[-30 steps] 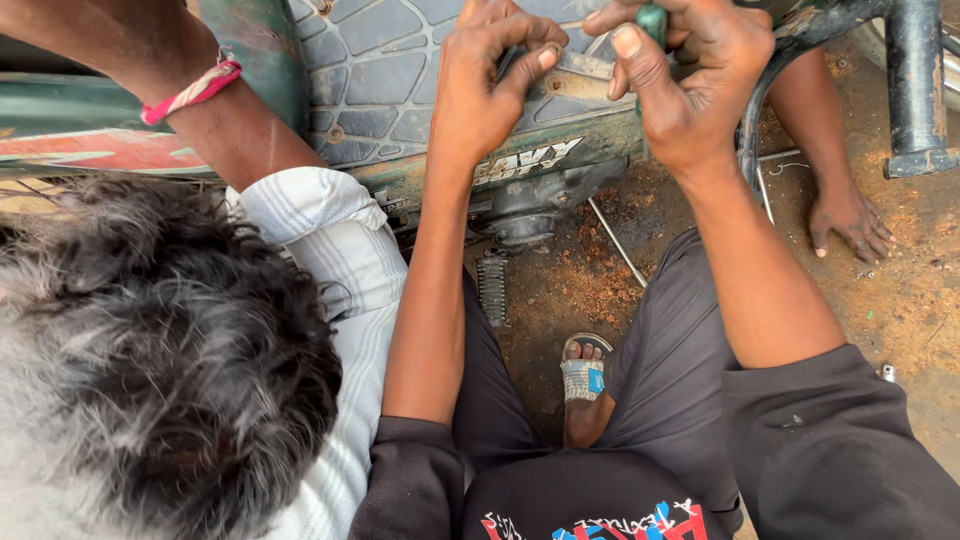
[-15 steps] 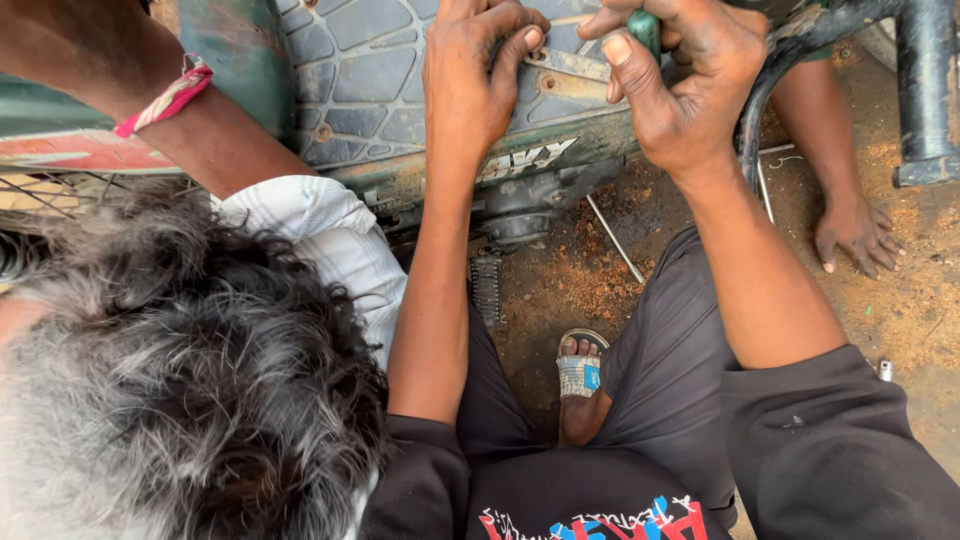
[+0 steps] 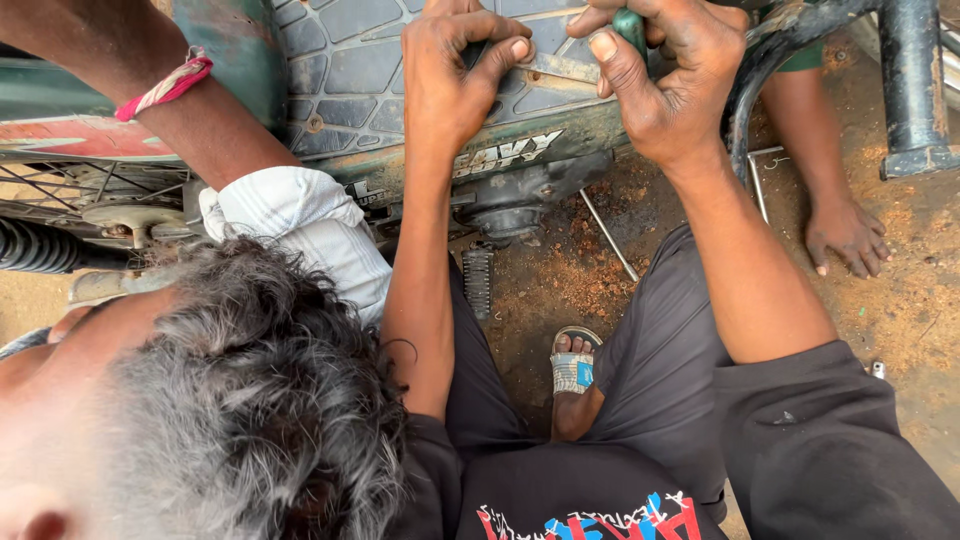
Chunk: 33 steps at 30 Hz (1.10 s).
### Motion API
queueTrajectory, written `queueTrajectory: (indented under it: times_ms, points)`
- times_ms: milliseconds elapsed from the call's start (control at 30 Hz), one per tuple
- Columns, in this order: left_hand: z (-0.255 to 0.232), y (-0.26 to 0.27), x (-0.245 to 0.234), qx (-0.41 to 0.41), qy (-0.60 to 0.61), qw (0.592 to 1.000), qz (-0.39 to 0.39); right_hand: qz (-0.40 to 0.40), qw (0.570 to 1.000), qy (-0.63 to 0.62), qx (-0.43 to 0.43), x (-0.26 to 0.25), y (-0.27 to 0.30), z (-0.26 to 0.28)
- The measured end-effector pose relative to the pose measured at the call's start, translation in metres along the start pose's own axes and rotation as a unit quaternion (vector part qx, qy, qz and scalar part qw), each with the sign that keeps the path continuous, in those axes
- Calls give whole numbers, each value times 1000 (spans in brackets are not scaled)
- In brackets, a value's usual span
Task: The person removes a side panel from a motorcycle, handles small components and wires, and uses a screwdriver to tighten fasteners on the bike frame.
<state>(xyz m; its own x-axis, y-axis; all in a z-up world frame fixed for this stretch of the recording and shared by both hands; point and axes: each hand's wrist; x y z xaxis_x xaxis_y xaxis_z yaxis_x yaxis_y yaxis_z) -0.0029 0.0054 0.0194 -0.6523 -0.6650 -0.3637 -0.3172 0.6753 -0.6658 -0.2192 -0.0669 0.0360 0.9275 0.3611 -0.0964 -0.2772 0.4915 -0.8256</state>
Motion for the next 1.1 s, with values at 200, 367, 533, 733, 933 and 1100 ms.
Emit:
queueTrajectory:
  times_ms: [200, 367, 533, 733, 933, 1100]
  points:
    - [0, -2, -1, 27, 27, 999, 17, 6, 1000, 2, -1, 3, 0, -1]
    - [6, 0, 2, 24, 24, 999, 25, 6, 1000, 16, 7, 5, 3, -2]
    - [2, 2, 1, 26, 27, 999, 17, -1, 1000, 17, -1, 11, 1, -4]
    - [-5, 3, -2, 78, 29, 996, -8, -2, 1000, 14, -10, 18, 0, 2]
    - [-5, 2, -4, 79, 27, 996, 23, -15, 1000, 19, 9, 23, -1, 6]
    - [2, 0, 5, 88, 77, 991, 63, -25, 999, 33, 12, 22, 6, -2]
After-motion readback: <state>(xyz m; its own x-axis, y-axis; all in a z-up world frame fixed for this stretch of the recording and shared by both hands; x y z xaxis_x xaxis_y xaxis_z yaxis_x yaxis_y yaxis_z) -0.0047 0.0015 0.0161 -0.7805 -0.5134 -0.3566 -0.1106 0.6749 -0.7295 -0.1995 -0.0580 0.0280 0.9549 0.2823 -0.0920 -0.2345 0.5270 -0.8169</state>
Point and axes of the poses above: each hand's wrist, its own y-axis away from the middle knuckle, its own x-axis out of the palm, z = x × y, and after that the axes turned 10 degrees about -z, right-handed
